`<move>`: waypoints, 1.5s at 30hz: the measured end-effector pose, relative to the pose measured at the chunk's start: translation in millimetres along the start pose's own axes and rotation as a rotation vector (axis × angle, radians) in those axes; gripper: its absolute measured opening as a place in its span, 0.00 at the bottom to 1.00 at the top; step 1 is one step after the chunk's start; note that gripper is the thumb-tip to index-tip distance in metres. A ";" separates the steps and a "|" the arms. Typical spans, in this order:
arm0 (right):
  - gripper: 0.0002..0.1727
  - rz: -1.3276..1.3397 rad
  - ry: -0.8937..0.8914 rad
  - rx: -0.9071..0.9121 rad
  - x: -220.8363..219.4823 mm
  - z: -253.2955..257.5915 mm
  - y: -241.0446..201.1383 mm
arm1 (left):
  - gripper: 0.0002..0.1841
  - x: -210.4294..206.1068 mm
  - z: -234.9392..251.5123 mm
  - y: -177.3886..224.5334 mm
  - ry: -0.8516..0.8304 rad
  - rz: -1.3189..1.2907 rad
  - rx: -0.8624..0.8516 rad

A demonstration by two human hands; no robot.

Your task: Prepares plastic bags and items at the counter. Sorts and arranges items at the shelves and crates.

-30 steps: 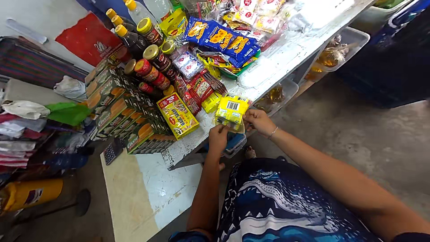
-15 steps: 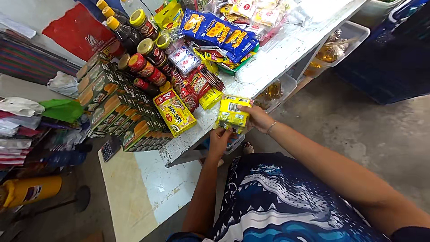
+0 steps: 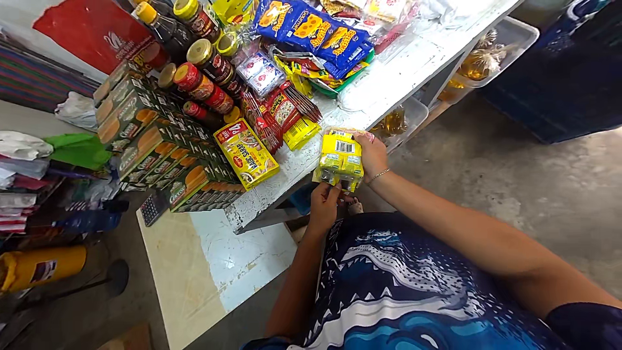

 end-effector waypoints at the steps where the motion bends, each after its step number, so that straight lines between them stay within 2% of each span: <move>1: 0.15 -0.008 0.022 0.009 2.1 4.6 -1.7 | 0.11 -0.8 -2.0 -1.2 -0.009 -0.007 -0.004; 4: 0.17 0.030 0.070 -0.028 8.5 23.2 -11.8 | 0.10 -4.4 -7.0 -6.8 -0.018 -0.020 -0.041; 7: 0.16 0.074 0.022 -0.053 11.6 33.3 -11.9 | 0.10 -9.3 -7.5 -14.5 -0.031 -0.051 -0.041; 14: 0.16 0.025 -0.036 -0.051 17.8 36.6 -11.5 | 0.12 -4.3 3.0 -33.8 -0.028 -0.158 0.184; 16: 0.16 0.016 -0.045 -0.044 20.3 37.2 -10.1 | 0.17 -2.3 8.6 -38.0 -0.034 -0.220 0.229; 18: 0.16 0.015 -0.051 -0.046 22.1 36.8 -9.5 | 0.20 -2.0 13.0 -38.6 0.031 -0.265 0.253; 20: 0.16 0.027 -0.057 -0.053 22.3 37.3 -9.3 | 0.18 -2.3 15.1 -36.5 0.085 -0.277 0.250; 27: 0.17 0.049 -0.054 -0.090 24.4 44.5 -8.9 | 0.15 -3.6 18.9 -29.1 0.026 -0.209 0.169; 30: 0.19 -0.022 -0.022 -0.031 20.1 32.8 -3.7 | 0.15 -1.0 12.9 -29.3 0.121 -0.239 0.207; 33: 0.22 -0.130 0.006 0.135 15.8 22.7 -16.9 | 0.16 -13.4 19.5 -16.6 0.229 -0.316 0.153; 36: 0.29 -0.501 -0.226 0.274 8.5 24.0 -39.4 | 0.14 -15.1 43.5 5.4 0.260 -0.193 0.038; 39: 0.32 -1.162 -0.407 0.324 16.6 33.0 -70.5 | 0.14 5.5 68.0 27.7 0.322 0.103 -0.095; 40: 0.33 -1.301 -0.434 0.330 20.3 34.6 -86.9 | 0.15 14.7 77.1 35.0 0.332 0.236 -0.154; 42: 0.32 -1.389 -0.481 0.377 22.6 32.1 -125.6 | 0.18 25.8 90.6 44.1 0.323 0.470 -0.224; 45: 0.25 -1.113 -0.478 0.600 9.4 31.5 -188.2 | 0.19 23.4 97.0 48.1 0.284 0.596 -0.247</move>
Point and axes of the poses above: each hand's wrist, its own z-axis towards the middle knuckle, its own x-axis out of the back of the hand, y = z × x, the point moved 5 cm from there along z, towards the middle knuckle, and after that the axes turned 14 degrees about -z, right-handed, at the moved point
